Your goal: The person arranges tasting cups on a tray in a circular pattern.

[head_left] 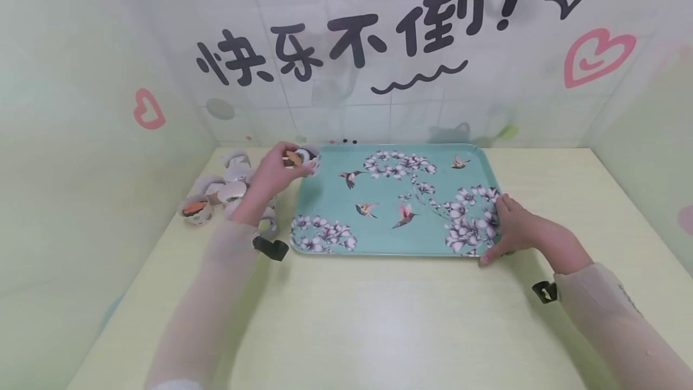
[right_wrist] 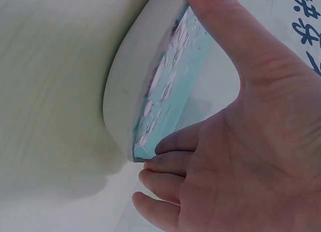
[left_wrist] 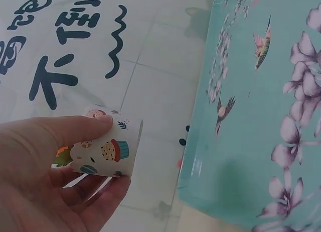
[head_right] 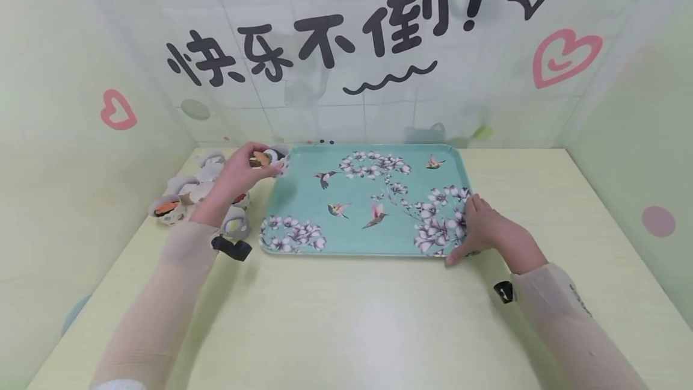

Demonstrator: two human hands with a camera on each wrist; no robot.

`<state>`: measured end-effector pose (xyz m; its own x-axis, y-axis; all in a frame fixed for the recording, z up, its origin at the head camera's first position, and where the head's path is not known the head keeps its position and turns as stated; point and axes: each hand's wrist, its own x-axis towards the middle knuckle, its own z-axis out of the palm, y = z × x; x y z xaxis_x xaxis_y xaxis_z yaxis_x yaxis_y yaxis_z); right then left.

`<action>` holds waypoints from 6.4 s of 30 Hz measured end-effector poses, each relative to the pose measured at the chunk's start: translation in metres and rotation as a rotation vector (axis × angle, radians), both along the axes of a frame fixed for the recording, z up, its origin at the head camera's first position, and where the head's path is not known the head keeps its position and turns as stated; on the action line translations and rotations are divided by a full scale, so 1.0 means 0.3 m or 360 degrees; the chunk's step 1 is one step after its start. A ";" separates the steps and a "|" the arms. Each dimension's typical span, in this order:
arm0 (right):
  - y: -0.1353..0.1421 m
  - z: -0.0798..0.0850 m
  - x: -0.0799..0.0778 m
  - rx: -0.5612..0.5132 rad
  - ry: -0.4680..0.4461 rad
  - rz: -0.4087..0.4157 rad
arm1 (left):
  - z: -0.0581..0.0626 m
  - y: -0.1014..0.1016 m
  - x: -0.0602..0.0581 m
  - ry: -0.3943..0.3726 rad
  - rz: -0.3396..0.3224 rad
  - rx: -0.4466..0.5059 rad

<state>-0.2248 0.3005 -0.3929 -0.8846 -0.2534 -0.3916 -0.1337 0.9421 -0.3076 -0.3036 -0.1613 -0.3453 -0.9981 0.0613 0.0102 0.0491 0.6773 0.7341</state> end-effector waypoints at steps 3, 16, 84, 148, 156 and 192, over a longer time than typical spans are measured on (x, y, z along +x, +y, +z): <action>0.001 -0.001 -0.001 0.0007 -0.0003 -0.0007 | 0.001 0.046 -0.033 -0.0011 -0.0015 0.0027; 0.000 0.001 -0.006 0.0034 -0.0011 -0.0004 | -0.013 0.256 -0.169 -0.0001 -0.0133 0.0027; -0.018 0.017 0.019 0.0138 0.0057 0.0022 | -0.156 0.461 -0.228 -0.0215 -0.0121 0.0170; -0.016 0.026 0.001 0.0135 0.0039 0.0045 | 0.003 -0.024 0.276 -0.0034 -0.0449 0.0150; -0.017 0.020 -0.002 0.0137 0.0010 0.0030 | -0.001 -0.126 0.328 -0.0022 -0.0307 0.0151; -0.015 0.029 0.005 0.0121 0.0036 0.0058 | -0.131 -0.360 0.424 -0.0133 -0.0074 0.0097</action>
<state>-0.2233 0.2959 -0.3841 -0.8841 -0.2557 -0.3912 -0.1742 0.9570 -0.2319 -0.1763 -0.2693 -0.3846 -0.9917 0.1096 -0.0676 0.0166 0.6297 0.7767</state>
